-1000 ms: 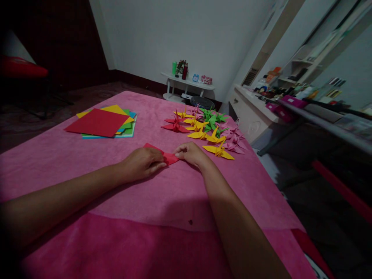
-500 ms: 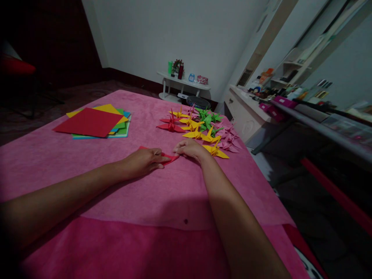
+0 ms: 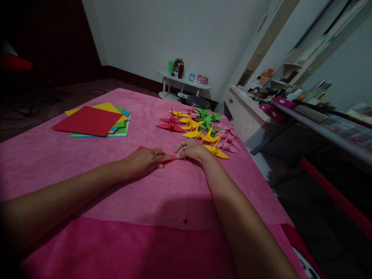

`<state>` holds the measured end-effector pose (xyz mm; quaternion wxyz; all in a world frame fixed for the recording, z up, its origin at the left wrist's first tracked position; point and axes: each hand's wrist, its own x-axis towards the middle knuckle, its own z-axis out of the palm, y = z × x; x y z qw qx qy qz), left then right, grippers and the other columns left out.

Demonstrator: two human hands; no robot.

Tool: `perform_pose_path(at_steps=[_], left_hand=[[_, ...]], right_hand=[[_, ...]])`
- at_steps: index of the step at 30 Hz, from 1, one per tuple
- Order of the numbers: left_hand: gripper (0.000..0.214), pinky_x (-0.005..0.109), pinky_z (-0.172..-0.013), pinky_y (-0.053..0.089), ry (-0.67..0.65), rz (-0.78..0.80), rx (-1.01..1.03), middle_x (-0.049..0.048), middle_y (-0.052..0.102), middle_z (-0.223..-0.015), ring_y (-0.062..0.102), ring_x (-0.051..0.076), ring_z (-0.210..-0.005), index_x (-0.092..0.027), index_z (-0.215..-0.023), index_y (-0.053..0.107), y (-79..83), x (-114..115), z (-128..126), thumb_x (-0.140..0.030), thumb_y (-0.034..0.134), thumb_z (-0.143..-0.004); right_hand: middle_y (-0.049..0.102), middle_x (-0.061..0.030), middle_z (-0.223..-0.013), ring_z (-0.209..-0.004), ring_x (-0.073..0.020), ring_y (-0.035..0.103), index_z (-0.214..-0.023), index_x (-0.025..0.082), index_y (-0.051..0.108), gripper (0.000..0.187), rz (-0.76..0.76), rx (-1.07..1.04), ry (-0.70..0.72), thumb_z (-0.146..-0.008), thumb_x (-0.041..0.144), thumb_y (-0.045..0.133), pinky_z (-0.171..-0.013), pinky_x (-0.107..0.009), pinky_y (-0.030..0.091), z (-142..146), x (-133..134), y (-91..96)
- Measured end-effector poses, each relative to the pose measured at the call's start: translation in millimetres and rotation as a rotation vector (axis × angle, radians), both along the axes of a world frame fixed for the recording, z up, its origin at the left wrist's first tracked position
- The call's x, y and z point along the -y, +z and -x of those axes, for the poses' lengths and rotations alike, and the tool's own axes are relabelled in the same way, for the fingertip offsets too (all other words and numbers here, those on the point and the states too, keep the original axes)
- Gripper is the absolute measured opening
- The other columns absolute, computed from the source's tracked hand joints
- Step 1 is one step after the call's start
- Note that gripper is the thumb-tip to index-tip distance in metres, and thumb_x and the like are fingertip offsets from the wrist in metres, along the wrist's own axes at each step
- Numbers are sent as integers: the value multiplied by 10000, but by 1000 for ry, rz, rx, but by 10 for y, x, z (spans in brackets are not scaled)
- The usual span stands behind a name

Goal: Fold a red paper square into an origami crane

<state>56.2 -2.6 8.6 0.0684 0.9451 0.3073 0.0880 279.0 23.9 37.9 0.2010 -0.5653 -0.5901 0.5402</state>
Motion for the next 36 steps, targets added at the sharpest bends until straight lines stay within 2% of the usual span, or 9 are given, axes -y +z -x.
perform_pose_path(at_steps=[8,14,17,21,24,28,30,33,36], left_hand=[[398,235,-574,353,22,-46,-39,50,571,-910,553,142,-683,-295,-1307,536,50,54,-19,-265,441,-922],[362,233,-559,326,38,-19,-7,44,542,-835,506,138,-651,-268,-1254,588,56,86,-11,-259,452,-919],[315,235,-583,331,12,1,66,45,521,-818,489,137,-675,-231,-1176,641,8,80,28,-251,464,-917],[281,238,-591,322,-37,27,173,38,488,-783,442,129,-679,-177,-1011,702,-82,101,114,-284,454,-932],[318,244,-616,343,-42,25,264,48,493,-805,436,136,-713,-157,-967,700,-108,188,204,-315,425,-949],[279,301,-785,412,-81,18,301,97,526,-985,473,185,-909,-166,-1044,679,-69,349,324,-272,443,-939],[279,333,-845,421,-84,22,300,112,522,-1046,473,203,-968,-169,-1083,666,-48,404,357,-262,448,-935],[293,354,-867,433,-69,32,302,118,527,-1057,480,211,-982,-170,-1107,660,-36,440,373,-277,446,-937],[287,357,-865,447,-54,53,314,117,546,-1052,498,210,-983,-170,-1082,676,-20,459,382,-278,453,-936]], right_hand=[[613,40,-520,-474,-82,511,-681,141,630,192,-132,102,-43,-548,9,674,-482,-192,367,61,47,-84],[640,15,-626,-566,-102,564,-752,163,659,203,-397,381,-86,-602,28,660,-539,-200,406,78,125,-214],[650,1,-669,-592,-110,570,-770,168,662,183,-458,507,-74,-639,45,630,-549,-207,404,91,179,-198],[639,-5,-670,-594,-112,553,-754,158,669,192,-412,529,-48,-631,25,603,-544,-208,385,100,187,-119],[625,0,-629,-559,-105,525,-713,145,681,203,-346,500,-15,-606,1,587,-529,-208,368,112,151,-69],[586,13,-581,-527,-97,483,-676,135,673,78,-358,386,-4,-697,119,599,-519,-212,342,195,116,-44],[550,19,-544,-530,-105,474,-618,144,649,129,-387,375,-12,-713,231,650,-516,-221,323,274,106,-48],[546,17,-526,-538,-113,476,-586,158,638,203,-370,418,-38,-633,317,754,-516,-231,311,401,94,-65],[559,17,-524,-519,-99,461,-584,148,642,223,-285,307,-33,-555,302,801,-516,-230,316,475,95,-94]])
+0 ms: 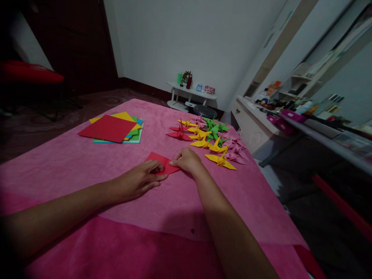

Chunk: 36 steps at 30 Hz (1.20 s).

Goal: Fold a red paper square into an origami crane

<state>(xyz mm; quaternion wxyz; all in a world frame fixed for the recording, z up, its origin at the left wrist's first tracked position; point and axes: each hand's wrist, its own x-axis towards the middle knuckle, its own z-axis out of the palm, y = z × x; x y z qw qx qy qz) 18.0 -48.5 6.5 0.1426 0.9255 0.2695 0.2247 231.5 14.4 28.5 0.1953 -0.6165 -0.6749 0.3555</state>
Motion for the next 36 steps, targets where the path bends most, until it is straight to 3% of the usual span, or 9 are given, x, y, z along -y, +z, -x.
perform_pose_path(at_steps=[3,7,10,13,19,23,27,30,36], left_hand=[[239,368,-884,452,49,7,79,103,567,-1073,521,210,-1002,-190,-1015,696,43,10,24,-303,513,-910],[115,387,-942,447,363,76,456,74,568,-1084,537,199,-1048,-180,-890,653,92,-49,45,-275,602,-849],[314,368,-871,509,520,383,859,58,585,-1049,603,173,-957,-175,-991,541,87,-125,32,-273,713,-746],[470,327,-732,553,466,786,1050,52,644,-992,653,150,-788,-167,-1063,505,89,-152,9,-306,760,-694],[325,243,-638,558,406,1038,1124,80,721,-782,691,160,-680,-87,-945,644,118,-118,16,-275,755,-704],[319,235,-631,572,449,1065,1129,102,733,-816,706,172,-698,-76,-955,656,90,-135,43,-248,759,-708],[309,241,-623,581,430,1076,1119,106,735,-829,709,177,-696,-76,-963,655,85,-144,50,-238,753,-720],[271,250,-630,586,407,1088,1091,109,735,-798,710,179,-685,-76,-952,650,85,-150,55,-251,723,-758],[264,251,-613,570,433,1123,1089,112,723,-706,708,185,-644,-126,-734,537,80,-152,76,-335,684,-801]], right_hand=[[544,31,-504,-493,-82,440,-554,134,620,255,35,-259,-26,-519,308,802,-510,-223,324,3,24,-36],[580,26,-564,-523,-87,470,-610,140,631,294,-91,-543,-188,-535,370,798,-529,-221,353,14,75,-65],[595,17,-596,-543,-100,484,-631,157,636,313,-185,-680,-268,-548,413,795,-535,-228,372,126,132,-64],[587,19,-597,-540,-106,485,-650,169,633,292,-212,-764,-288,-572,407,784,-532,-233,383,306,228,-49],[599,9,-656,-582,-119,534,-708,179,595,257,-184,-784,-231,-628,369,749,-574,-242,438,504,385,-44],[623,-6,-804,-683,-124,572,-847,185,586,311,-323,-755,-224,-612,290,760,-649,-242,476,476,389,-49],[626,-16,-821,-708,-133,572,-853,187,607,216,-407,-645,-155,-675,274,692,-652,-243,471,448,386,-29],[638,-21,-833,-708,-131,565,-887,187,642,219,-391,-620,-109,-686,267,675,-662,-247,467,444,388,-20],[622,-9,-796,-701,-129,562,-935,191,660,330,-269,-700,-93,-625,281,726,-669,-256,472,422,360,-53]])
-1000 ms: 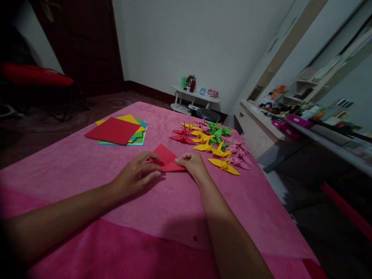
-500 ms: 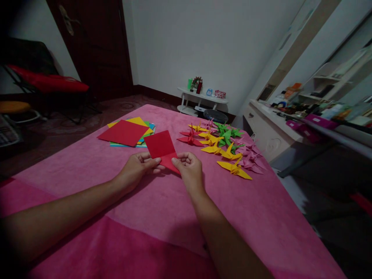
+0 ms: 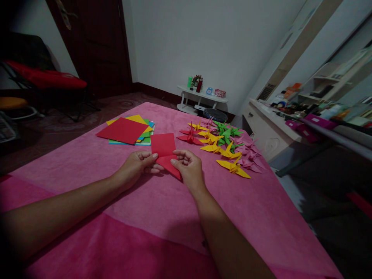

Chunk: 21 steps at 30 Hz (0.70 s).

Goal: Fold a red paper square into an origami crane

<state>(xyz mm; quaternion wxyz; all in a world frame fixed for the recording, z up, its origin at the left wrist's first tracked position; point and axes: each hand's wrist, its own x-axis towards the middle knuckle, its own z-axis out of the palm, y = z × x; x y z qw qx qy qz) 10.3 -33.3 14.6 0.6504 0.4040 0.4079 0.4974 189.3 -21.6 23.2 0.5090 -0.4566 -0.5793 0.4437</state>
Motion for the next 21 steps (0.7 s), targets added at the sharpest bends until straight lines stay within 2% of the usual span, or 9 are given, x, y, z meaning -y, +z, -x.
perform_pose_path(at_steps=[4,6,8,9,11,13,15,17,21], left_hand=[[296,264,-621,558,-65,-12,-18,104,701,-680,694,179,-639,-128,-749,539,2,-34,41,-399,632,-822],[255,279,-629,554,-22,-81,-105,58,666,-685,665,154,-632,-128,-789,557,-15,-88,87,-371,629,-813],[204,300,-661,550,99,-218,-267,26,632,-773,634,137,-680,-143,-904,580,-42,-158,148,-292,647,-782],[264,319,-696,547,161,-300,-380,28,625,-842,628,143,-735,-160,-999,585,-57,-191,180,-246,655,-761],[361,372,-839,514,202,-488,-622,60,603,-1018,604,172,-927,-186,-1095,602,-84,-241,235,-198,668,-740],[261,411,-952,450,121,-636,-820,83,558,-1143,544,206,-1086,-203,-1021,674,-102,-258,267,-231,671,-762],[161,433,-999,405,8,-713,-969,85,538,-1189,502,232,-1147,-218,-902,725,-115,-247,272,-303,684,-772],[159,443,-1010,386,-63,-742,-1075,81,542,-1193,493,243,-1147,-233,-859,740,-124,-228,259,-353,699,-763],[154,440,-997,383,-86,-742,-1153,77,549,-1198,491,249,-1134,-248,-851,745,-126,-206,227,-365,691,-767]], right_hand=[[624,0,-760,-690,-119,567,-886,175,673,347,73,-30,44,-567,259,779,-668,-247,471,-76,-45,-7],[630,0,-746,-662,-109,558,-850,162,679,340,127,2,78,-542,249,793,-638,-236,457,-131,-66,-11],[631,0,-723,-616,-98,540,-832,149,680,331,195,64,120,-536,246,792,-595,-228,433,-183,-83,-23],[628,2,-710,-592,-92,526,-828,145,680,322,216,106,133,-541,245,786,-573,-224,419,-203,-92,-32],[609,14,-678,-555,-82,494,-819,140,680,298,214,195,133,-553,240,768,-538,-217,389,-232,-110,-53],[573,33,-638,-534,-76,465,-797,139,677,271,179,287,110,-551,224,755,-513,-209,366,-247,-131,-76],[550,42,-616,-532,-78,455,-779,141,676,248,143,381,93,-551,207,745,-498,-204,356,-254,-149,-94],[555,35,-611,-543,-87,469,-763,147,676,214,107,473,78,-564,199,734,-497,-204,362,-257,-156,-102],[580,20,-592,-544,-103,496,-713,166,672,143,87,610,37,-589,208,730,-488,-211,356,-253,-138,-82]])
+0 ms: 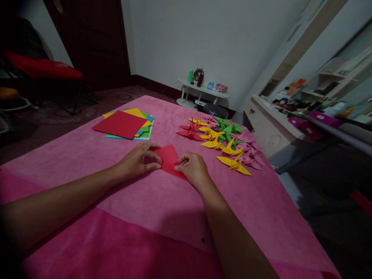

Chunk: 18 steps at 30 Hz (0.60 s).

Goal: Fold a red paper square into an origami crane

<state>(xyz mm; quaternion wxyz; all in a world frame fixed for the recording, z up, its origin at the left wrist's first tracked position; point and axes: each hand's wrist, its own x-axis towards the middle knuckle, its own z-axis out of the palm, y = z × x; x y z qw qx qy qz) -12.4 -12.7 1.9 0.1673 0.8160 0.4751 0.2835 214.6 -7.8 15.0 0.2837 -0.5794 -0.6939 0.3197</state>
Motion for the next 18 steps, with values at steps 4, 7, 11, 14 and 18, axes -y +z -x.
perform_pose_path(at_steps=[4,7,11,14,18], left_hand=[[141,452,-1000,375,7,19,-14,79,541,-1237,478,262,-1150,-250,-841,751,23,19,-21,-345,670,-774],[142,464,-1011,368,25,34,-22,84,540,-1248,474,267,-1159,-243,-840,753,40,40,-38,-327,668,-763],[140,471,-1013,368,34,43,-34,83,537,-1264,470,269,-1171,-244,-833,753,37,50,-52,-313,658,-756],[151,474,-1015,364,36,47,-37,83,533,-1277,464,271,-1183,-250,-835,753,32,50,-56,-333,648,-767],[174,472,-1011,368,46,47,-48,83,534,-1281,465,285,-1192,-256,-819,752,53,67,-68,-395,673,-752]], right_hand=[[566,19,-552,-519,-105,476,-655,171,683,93,16,98,-20,-601,228,734,-470,-218,320,-11,10,26],[584,11,-560,-533,-110,485,-643,178,700,56,9,118,-32,-616,224,717,-481,-221,323,-41,-7,20],[618,-5,-586,-556,-120,507,-631,177,703,26,6,113,-55,-619,199,698,-489,-223,331,-74,-23,-7],[610,0,-586,-552,-114,498,-631,180,693,17,2,70,-23,-621,183,679,-484,-218,327,-92,-11,-18],[553,34,-553,-516,-93,451,-665,169,673,83,89,-64,72,-594,204,696,-485,-212,323,-120,13,4]])
